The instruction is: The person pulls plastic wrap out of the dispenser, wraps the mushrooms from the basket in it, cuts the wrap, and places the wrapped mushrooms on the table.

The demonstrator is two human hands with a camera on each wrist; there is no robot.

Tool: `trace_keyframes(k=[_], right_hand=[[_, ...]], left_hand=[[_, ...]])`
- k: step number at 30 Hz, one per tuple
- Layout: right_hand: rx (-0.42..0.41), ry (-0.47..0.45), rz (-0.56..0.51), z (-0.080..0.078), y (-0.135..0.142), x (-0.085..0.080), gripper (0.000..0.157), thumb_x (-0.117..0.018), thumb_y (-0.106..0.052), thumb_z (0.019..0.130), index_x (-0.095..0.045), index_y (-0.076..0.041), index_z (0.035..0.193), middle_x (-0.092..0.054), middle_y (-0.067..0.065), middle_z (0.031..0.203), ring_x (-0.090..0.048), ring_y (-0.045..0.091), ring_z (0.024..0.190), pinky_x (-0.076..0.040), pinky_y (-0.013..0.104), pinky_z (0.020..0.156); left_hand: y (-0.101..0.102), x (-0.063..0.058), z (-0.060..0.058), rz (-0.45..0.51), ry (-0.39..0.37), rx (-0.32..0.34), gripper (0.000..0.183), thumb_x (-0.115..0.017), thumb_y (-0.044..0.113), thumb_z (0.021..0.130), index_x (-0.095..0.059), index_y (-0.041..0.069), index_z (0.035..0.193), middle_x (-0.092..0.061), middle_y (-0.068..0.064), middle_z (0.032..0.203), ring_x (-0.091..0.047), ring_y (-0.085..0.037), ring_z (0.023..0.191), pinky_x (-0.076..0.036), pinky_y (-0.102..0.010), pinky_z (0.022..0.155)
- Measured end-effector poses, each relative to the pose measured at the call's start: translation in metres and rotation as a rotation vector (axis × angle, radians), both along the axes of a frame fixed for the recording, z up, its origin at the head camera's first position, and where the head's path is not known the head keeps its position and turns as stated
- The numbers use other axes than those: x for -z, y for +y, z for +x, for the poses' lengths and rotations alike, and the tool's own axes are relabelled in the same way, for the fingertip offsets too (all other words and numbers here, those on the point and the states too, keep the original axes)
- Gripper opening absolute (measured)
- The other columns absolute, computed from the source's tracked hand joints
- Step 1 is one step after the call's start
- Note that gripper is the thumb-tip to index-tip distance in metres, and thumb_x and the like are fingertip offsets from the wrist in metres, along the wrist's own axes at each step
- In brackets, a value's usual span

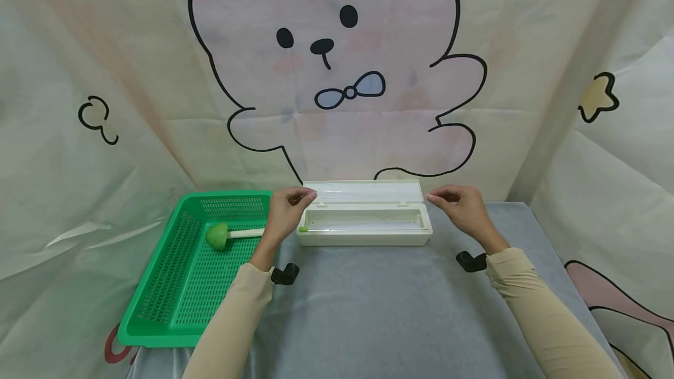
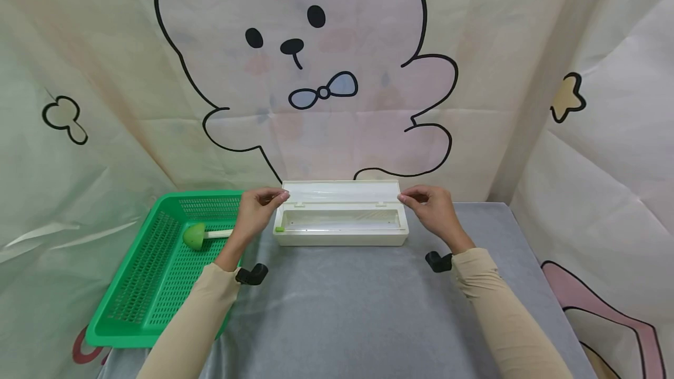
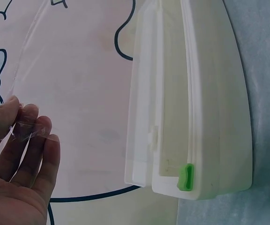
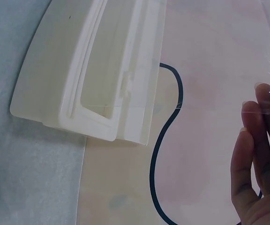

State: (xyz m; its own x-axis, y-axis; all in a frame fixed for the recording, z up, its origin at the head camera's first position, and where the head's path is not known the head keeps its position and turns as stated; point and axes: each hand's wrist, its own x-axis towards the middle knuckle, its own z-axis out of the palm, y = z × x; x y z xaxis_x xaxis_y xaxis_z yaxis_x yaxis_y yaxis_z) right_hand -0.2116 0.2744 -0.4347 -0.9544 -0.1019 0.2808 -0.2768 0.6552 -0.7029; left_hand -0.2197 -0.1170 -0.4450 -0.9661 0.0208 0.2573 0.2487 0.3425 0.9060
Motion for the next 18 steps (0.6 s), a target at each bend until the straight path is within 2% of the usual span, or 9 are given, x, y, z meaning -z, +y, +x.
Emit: trace_keyframes(k=[3,5,12,14,18], right_hand=[[0.001,-0.001,0.000,0.000,0.001,0.000,0.021,-0.072,-0.020,0.097,-0.077,0.000,0.103,-0.075,0.014,0.099,-0.071,0.031,0.091,-0.050,0.019,0.069],[0.000,0.006,0.000,-0.001,0.002,-0.001,0.020,-0.073,-0.019,0.096,-0.077,0.000,0.102,-0.075,0.015,0.099,-0.070,0.031,0.091,-0.050,0.018,0.069],[0.011,0.015,-0.002,-0.004,0.002,-0.003,0.017,-0.073,-0.016,0.096,-0.078,0.000,0.100,-0.075,0.015,0.098,-0.070,0.030,0.090,-0.050,0.017,0.067],[0.009,0.022,-0.003,-0.004,0.002,-0.005,0.017,-0.074,-0.016,0.095,-0.078,0.000,0.099,-0.075,0.014,0.098,-0.070,0.029,0.090,-0.049,0.015,0.068],[0.004,0.047,-0.003,-0.004,0.003,-0.008,0.015,-0.074,-0.015,0.095,-0.078,-0.001,0.098,-0.076,0.014,0.096,-0.069,0.018,0.087,-0.048,0.014,0.068]], left_hand=[[0.001,-0.001,-0.001,0.004,0.015,0.005,0.018,-0.072,0.015,0.096,-0.078,0.001,0.106,-0.075,-0.014,0.102,-0.071,-0.029,0.097,-0.057,-0.043,0.082],[0.001,-0.002,-0.002,0.009,0.022,0.007,0.017,-0.073,0.015,0.096,-0.078,0.002,0.106,-0.075,-0.013,0.101,-0.072,-0.027,0.095,-0.057,-0.037,0.079],[0.013,-0.041,0.021,0.025,0.034,0.015,0.015,-0.069,0.000,0.096,-0.073,-0.012,0.105,-0.072,-0.028,0.101,-0.070,-0.041,0.095,-0.053,-0.031,0.076],[0.012,-0.044,0.022,0.030,0.032,0.019,0.016,-0.068,0.000,0.096,-0.073,-0.012,0.105,-0.071,-0.028,0.101,-0.070,-0.041,0.095,-0.051,-0.025,0.075],[0.012,-0.048,0.023,0.040,0.033,0.025,0.017,-0.068,0.000,0.096,-0.073,-0.013,0.106,-0.071,-0.029,0.102,-0.069,-0.042,0.097,-0.049,-0.022,0.074]])
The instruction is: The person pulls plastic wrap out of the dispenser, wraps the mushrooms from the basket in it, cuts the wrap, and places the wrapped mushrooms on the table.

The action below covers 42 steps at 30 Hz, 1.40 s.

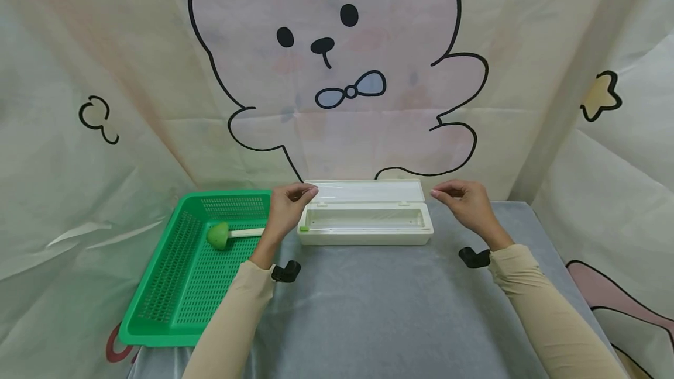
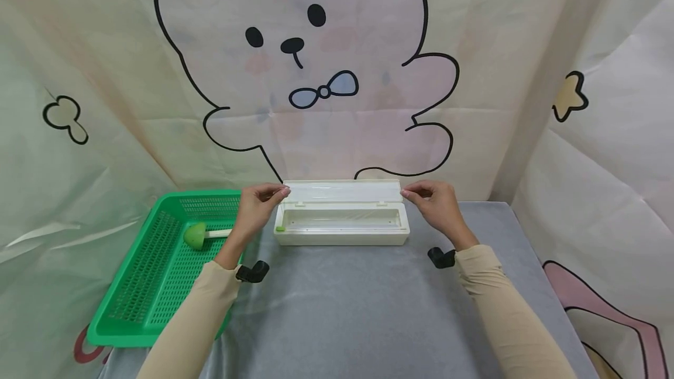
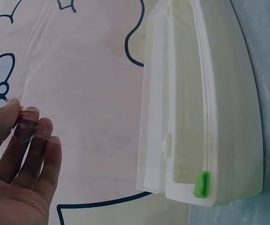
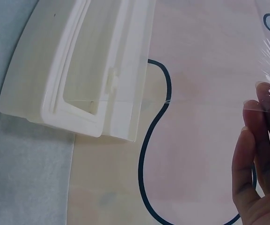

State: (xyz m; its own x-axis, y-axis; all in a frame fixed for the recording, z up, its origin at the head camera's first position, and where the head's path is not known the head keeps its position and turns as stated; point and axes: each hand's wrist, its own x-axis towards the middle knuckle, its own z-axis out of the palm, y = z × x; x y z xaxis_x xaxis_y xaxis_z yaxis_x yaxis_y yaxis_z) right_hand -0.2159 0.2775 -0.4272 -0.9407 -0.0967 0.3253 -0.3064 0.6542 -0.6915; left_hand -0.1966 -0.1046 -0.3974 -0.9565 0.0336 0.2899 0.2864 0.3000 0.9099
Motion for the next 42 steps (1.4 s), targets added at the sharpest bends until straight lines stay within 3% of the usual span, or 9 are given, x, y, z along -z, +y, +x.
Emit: trace_keyframes(k=[4,8,16,23,25,33,42], right_hand=[[0.001,0.014,-0.004,0.000,0.001,-0.002,0.014,-0.075,-0.015,0.095,-0.078,-0.001,0.097,-0.076,0.013,0.095,-0.065,0.003,0.083,-0.048,0.014,0.067],[0.011,0.019,-0.012,0.001,0.002,-0.005,0.013,-0.075,-0.014,0.094,-0.079,-0.002,0.095,-0.076,0.012,0.093,-0.062,-0.004,0.081,-0.048,0.015,0.067],[0.021,0.030,-0.004,0.004,0.002,-0.013,0.015,-0.075,-0.017,0.095,-0.078,-0.002,0.095,-0.076,0.012,0.093,-0.063,0.001,0.083,-0.047,0.015,0.066],[0.015,0.052,-0.011,0.004,0.003,-0.017,0.013,-0.076,-0.015,0.094,-0.079,-0.002,0.094,-0.075,0.012,0.093,-0.062,-0.002,0.082,-0.047,0.016,0.066],[0.010,0.065,-0.015,0.004,0.003,-0.018,0.012,-0.076,-0.014,0.093,-0.079,-0.002,0.094,-0.075,0.012,0.092,-0.061,-0.004,0.082,-0.047,0.016,0.066],[0.011,0.081,-0.010,0.006,0.002,-0.024,0.015,-0.075,-0.015,0.094,-0.078,-0.001,0.096,-0.076,0.013,0.093,-0.060,-0.007,0.083,-0.047,0.016,0.067],[0.003,0.092,-0.011,0.009,0.001,-0.031,0.014,-0.075,-0.015,0.094,-0.078,-0.001,0.096,-0.075,0.012,0.093,-0.060,-0.006,0.084,-0.047,0.016,0.070]], left_hand=[[0.001,-0.003,0.000,-0.002,0.015,0.010,0.017,-0.068,0.000,0.096,-0.073,-0.013,0.107,-0.072,-0.028,0.103,-0.070,-0.041,0.097,-0.050,-0.020,0.075],[0.001,-0.005,0.000,-0.001,0.029,0.018,0.018,-0.068,0.000,0.096,-0.072,-0.014,0.106,-0.071,-0.028,0.104,-0.069,-0.041,0.097,-0.051,-0.021,0.075],[0.002,-0.011,0.001,0.026,0.025,0.032,0.017,-0.068,-0.001,0.096,-0.072,-0.014,0.106,-0.070,-0.029,0.105,-0.068,-0.042,0.098,-0.051,-0.021,0.075],[-0.005,0.018,-0.018,0.036,0.032,0.008,0.019,-0.070,0.005,0.097,-0.074,-0.010,0.108,-0.072,-0.026,0.106,-0.069,-0.040,0.098,-0.049,-0.018,0.074],[-0.006,0.020,-0.020,0.038,0.038,0.000,0.019,-0.071,0.008,0.096,-0.075,-0.008,0.107,-0.072,-0.025,0.105,-0.070,-0.038,0.097,-0.050,-0.018,0.075],[-0.007,0.014,-0.017,0.037,0.055,-0.002,0.016,-0.073,0.012,0.095,-0.078,-0.002,0.104,-0.075,-0.016,0.100,-0.071,-0.028,0.091,-0.053,-0.025,0.076],[-0.009,0.008,-0.013,0.019,0.067,-0.001,0.016,-0.073,0.013,0.095,-0.078,0.000,0.103,-0.075,-0.013,0.097,-0.069,-0.020,0.086,-0.053,-0.023,0.074]])
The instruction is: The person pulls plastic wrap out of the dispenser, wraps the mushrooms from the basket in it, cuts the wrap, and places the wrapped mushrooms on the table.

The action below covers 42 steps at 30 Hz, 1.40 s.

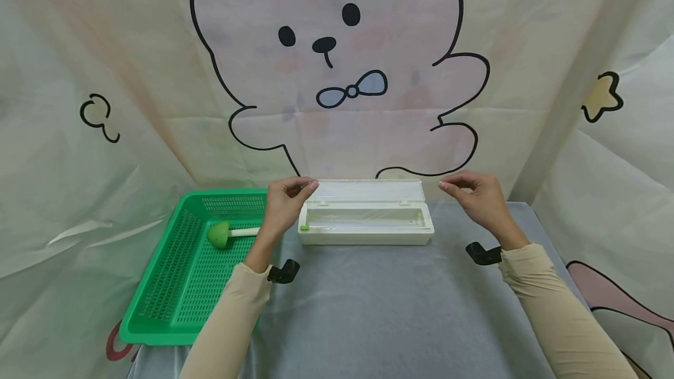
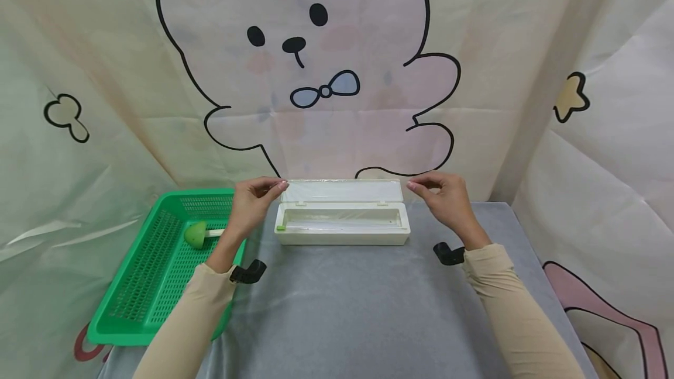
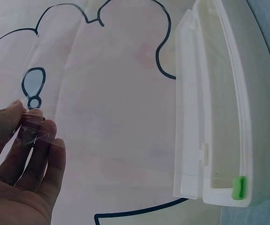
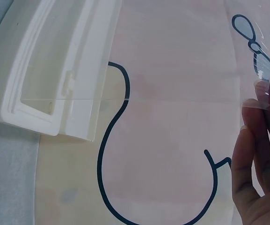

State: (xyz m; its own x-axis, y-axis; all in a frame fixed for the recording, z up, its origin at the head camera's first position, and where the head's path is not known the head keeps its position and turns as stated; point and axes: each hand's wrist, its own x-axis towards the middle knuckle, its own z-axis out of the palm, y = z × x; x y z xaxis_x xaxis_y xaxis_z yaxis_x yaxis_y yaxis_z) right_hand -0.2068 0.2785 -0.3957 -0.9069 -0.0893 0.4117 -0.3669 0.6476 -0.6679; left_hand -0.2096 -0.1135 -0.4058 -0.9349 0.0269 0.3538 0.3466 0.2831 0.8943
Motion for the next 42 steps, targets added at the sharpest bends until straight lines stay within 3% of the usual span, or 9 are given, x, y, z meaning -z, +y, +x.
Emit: trace_keyframes(k=[10,17,21,28,34,42], right_hand=[[-0.006,-0.008,-0.018,0.004,-0.001,-0.006,0.014,-0.074,-0.015,0.095,-0.079,-0.001,0.096,-0.075,0.012,0.094,-0.061,-0.003,0.086,-0.046,0.015,0.073],[-0.013,0.016,-0.029,0.006,-0.002,-0.009,0.013,-0.074,-0.013,0.095,-0.078,-0.001,0.095,-0.075,0.010,0.094,-0.061,-0.004,0.088,-0.046,0.014,0.076],[-0.028,0.045,-0.045,0.007,-0.002,-0.013,0.009,-0.075,-0.009,0.094,-0.078,-0.001,0.094,-0.075,0.009,0.092,-0.062,-0.004,0.087,-0.046,0.013,0.077],[-0.060,0.088,-0.091,0.009,-0.003,-0.020,0.005,-0.074,0.001,0.091,-0.078,0.001,0.095,-0.075,0.008,0.091,-0.063,-0.005,0.084,-0.045,0.011,0.082],[-0.064,0.104,-0.112,0.011,-0.006,-0.026,0.007,-0.074,0.003,0.090,-0.077,0.001,0.096,-0.074,0.012,0.092,-0.064,-0.004,0.084,-0.045,0.011,0.086],[-0.084,0.155,-0.134,0.012,-0.006,-0.032,0.007,-0.074,0.003,0.090,-0.077,0.002,0.096,-0.075,0.014,0.091,-0.066,-0.003,0.085,-0.046,0.011,0.087]], left_hand=[[-0.003,-0.005,0.006,0.005,0.017,0.012,0.017,-0.074,0.011,0.095,-0.077,-0.002,0.104,-0.074,-0.016,0.103,-0.071,-0.028,0.095,-0.055,-0.029,0.084],[0.003,-0.039,0.028,0.007,0.013,0.028,0.016,-0.069,-0.001,0.095,-0.073,-0.013,0.104,-0.072,-0.027,0.103,-0.070,-0.039,0.097,-0.055,-0.027,0.083],[0.004,-0.043,0.028,0.008,0.009,0.017,0.015,-0.069,-0.002,0.095,-0.073,-0.013,0.104,-0.072,-0.027,0.102,-0.070,-0.038,0.097,-0.055,-0.029,0.083],[-0.002,-0.024,0.011,0.046,0.005,0.016,0.017,-0.070,0.002,0.095,-0.074,-0.010,0.106,-0.072,-0.025,0.105,-0.070,-0.038,0.100,-0.052,-0.019,0.082],[-0.004,-0.025,0.009,0.080,0.027,0.025,0.017,-0.074,0.010,0.094,-0.077,-0.003,0.104,-0.074,-0.019,0.102,-0.071,-0.029,0.097,-0.055,-0.024,0.085],[-0.006,-0.032,0.010,0.093,0.080,0.037,0.015,-0.075,0.011,0.094,-0.078,-0.002,0.102,-0.075,-0.017,0.099,-0.071,-0.026,0.095,-0.056,-0.028,0.085]])
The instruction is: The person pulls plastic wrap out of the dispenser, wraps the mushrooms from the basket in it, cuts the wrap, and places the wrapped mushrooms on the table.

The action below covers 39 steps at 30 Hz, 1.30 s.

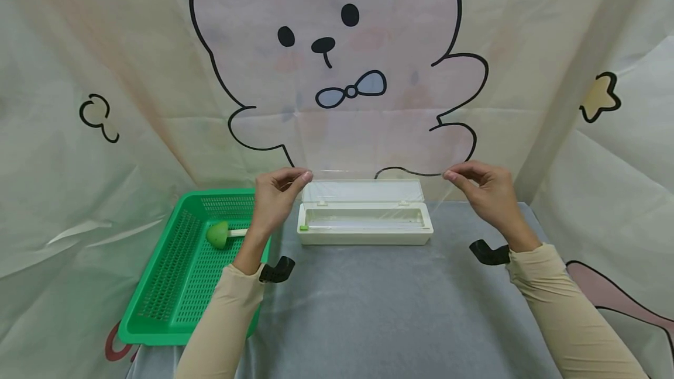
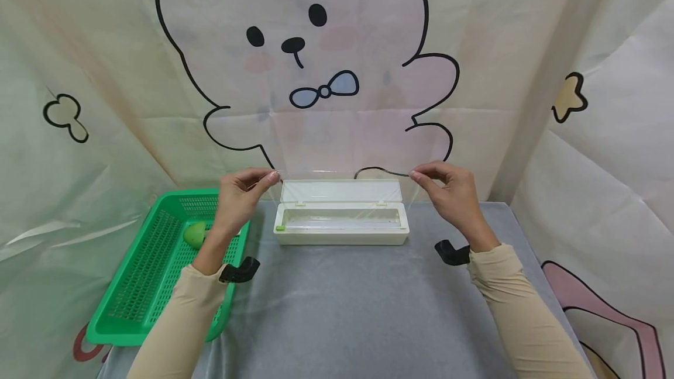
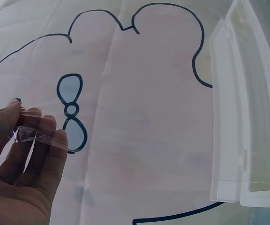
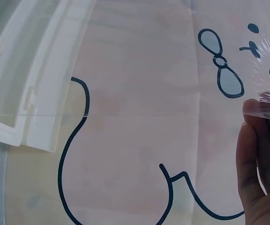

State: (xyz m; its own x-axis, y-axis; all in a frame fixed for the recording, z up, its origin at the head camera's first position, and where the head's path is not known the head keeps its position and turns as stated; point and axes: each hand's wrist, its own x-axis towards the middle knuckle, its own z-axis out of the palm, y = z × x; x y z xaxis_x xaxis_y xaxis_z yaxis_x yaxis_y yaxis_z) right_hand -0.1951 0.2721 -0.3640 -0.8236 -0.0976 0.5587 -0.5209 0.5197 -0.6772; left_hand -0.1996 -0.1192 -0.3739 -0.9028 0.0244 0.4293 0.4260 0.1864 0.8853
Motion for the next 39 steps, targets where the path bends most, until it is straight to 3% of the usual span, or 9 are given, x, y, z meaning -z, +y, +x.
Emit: trace_keyframes(k=[9,18,25,28,33,39], right_hand=[[-0.036,0.049,-0.009,0.003,-0.001,-0.011,0.005,-0.074,0.004,0.090,-0.076,0.003,0.094,-0.074,0.014,0.089,-0.067,0.001,0.085,-0.048,0.013,0.088],[-0.072,0.060,-0.029,0.009,-0.003,-0.019,0.009,-0.071,0.012,0.089,-0.075,0.006,0.095,-0.074,0.009,0.091,-0.067,0.004,0.086,-0.050,0.014,0.087],[-0.091,0.025,0.002,0.013,0.001,-0.014,0.011,-0.073,0.011,0.088,-0.075,0.003,0.096,-0.073,0.013,0.092,-0.067,0.004,0.084,-0.051,0.012,0.077],[-0.113,-0.009,-0.012,0.015,0.003,-0.012,0.011,-0.071,0.012,0.089,-0.075,0.004,0.096,-0.073,0.014,0.092,-0.067,0.005,0.085,-0.052,0.013,0.078],[-0.172,-0.058,-0.047,0.017,0.003,-0.011,0.011,-0.066,0.013,0.092,-0.071,0.007,0.099,-0.071,0.017,0.094,-0.069,0.013,0.082,-0.056,0.018,0.080],[-0.230,-0.087,-0.049,0.020,0.006,-0.009,0.013,-0.061,0.014,0.094,-0.069,0.007,0.102,-0.069,0.015,0.096,-0.070,0.014,0.085,-0.060,0.028,0.068]], left_hand=[[-0.001,-0.009,0.003,0.002,0.019,-0.010,0.016,-0.074,0.009,0.094,-0.077,-0.004,0.103,-0.075,-0.018,0.100,-0.072,-0.020,0.093,-0.056,-0.029,0.088],[-0.003,-0.016,0.008,0.017,0.023,0.023,0.016,-0.074,0.009,0.094,-0.077,-0.004,0.102,-0.074,-0.018,0.098,-0.072,-0.012,0.088,-0.059,-0.030,0.082],[-0.007,-0.015,0.012,0.006,0.007,0.076,0.014,-0.073,0.004,0.094,-0.075,-0.008,0.102,-0.073,-0.022,0.098,-0.074,-0.022,0.086,-0.060,-0.031,0.080],[-0.009,-0.013,0.013,-0.010,0.006,0.091,0.014,-0.073,0.004,0.094,-0.076,-0.007,0.101,-0.073,-0.021,0.097,-0.074,-0.029,0.086,-0.060,-0.032,0.079],[-0.010,-0.015,0.015,-0.032,-0.003,0.098,0.013,-0.073,0.006,0.094,-0.077,-0.005,0.102,-0.074,-0.018,0.097,-0.073,-0.035,0.084,-0.060,-0.032,0.077],[-0.013,-0.018,0.020,-0.024,-0.081,0.157,0.013,-0.073,0.004,0.094,-0.076,-0.006,0.102,-0.073,-0.020,0.098,-0.073,-0.037,0.083,-0.061,-0.035,0.076]])
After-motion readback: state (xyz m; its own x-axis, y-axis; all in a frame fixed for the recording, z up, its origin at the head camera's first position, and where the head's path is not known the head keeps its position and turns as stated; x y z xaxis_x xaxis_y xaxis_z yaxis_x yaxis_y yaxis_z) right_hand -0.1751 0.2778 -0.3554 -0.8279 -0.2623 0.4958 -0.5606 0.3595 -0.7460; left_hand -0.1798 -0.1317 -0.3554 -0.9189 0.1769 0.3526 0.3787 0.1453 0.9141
